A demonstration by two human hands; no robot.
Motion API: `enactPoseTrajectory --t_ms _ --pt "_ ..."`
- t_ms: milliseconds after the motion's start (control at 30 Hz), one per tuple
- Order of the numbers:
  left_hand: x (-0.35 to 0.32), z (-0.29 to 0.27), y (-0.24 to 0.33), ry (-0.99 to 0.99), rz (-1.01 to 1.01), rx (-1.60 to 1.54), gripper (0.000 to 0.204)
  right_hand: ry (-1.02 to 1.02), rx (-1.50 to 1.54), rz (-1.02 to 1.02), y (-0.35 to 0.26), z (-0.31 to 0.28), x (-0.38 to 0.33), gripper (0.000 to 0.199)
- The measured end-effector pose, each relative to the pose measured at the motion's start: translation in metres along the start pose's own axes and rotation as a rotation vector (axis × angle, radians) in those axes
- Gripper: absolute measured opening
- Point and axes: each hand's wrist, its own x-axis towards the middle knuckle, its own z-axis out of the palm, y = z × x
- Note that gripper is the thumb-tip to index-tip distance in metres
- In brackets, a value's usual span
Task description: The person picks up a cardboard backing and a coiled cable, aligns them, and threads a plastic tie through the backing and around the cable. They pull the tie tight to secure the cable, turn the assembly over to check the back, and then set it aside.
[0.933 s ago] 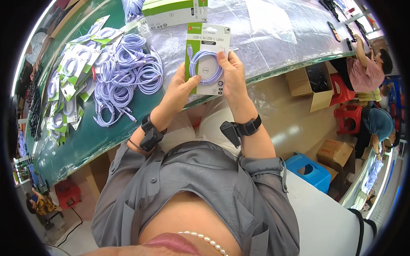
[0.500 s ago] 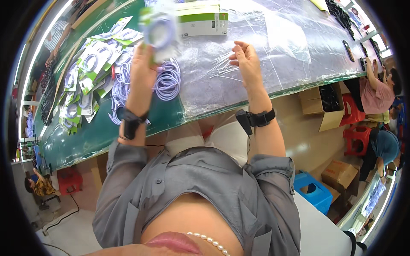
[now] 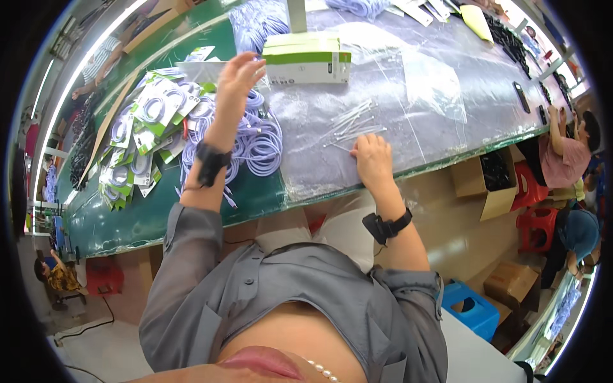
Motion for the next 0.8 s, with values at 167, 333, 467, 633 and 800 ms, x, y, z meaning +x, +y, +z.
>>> enactPoseTrajectory --t_ms 167,333,467,633,800 --pt "0.058 -0.007 -0.053 0.113 0.554 1.327 0.062 0.084 0.080 -0.123 0.005 0.006 -0.004 0.014" --pt "0.062 -0.005 -0.056 0.136 0.574 1.221 0.053 0.094 0.139 -0.141 0.006 0.005 -0.006 0.014" --pt "0.061 -0.013 -0.057 0.156 0.549 1.109 0.037 0.115 0.174 -0.128 0.001 0.005 -0.005 0.013" --pt "0.064 -0.015 -0.058 0.286 0.648 1.092 0.021 0.136 0.238 -0.077 -0.002 0.004 -0.001 0.012" --pt "0.064 -0.003 -0.035 0.293 0.841 0.756 0.018 0.159 0.287 -0.072 -0.005 -0.007 -0.003 0.009"
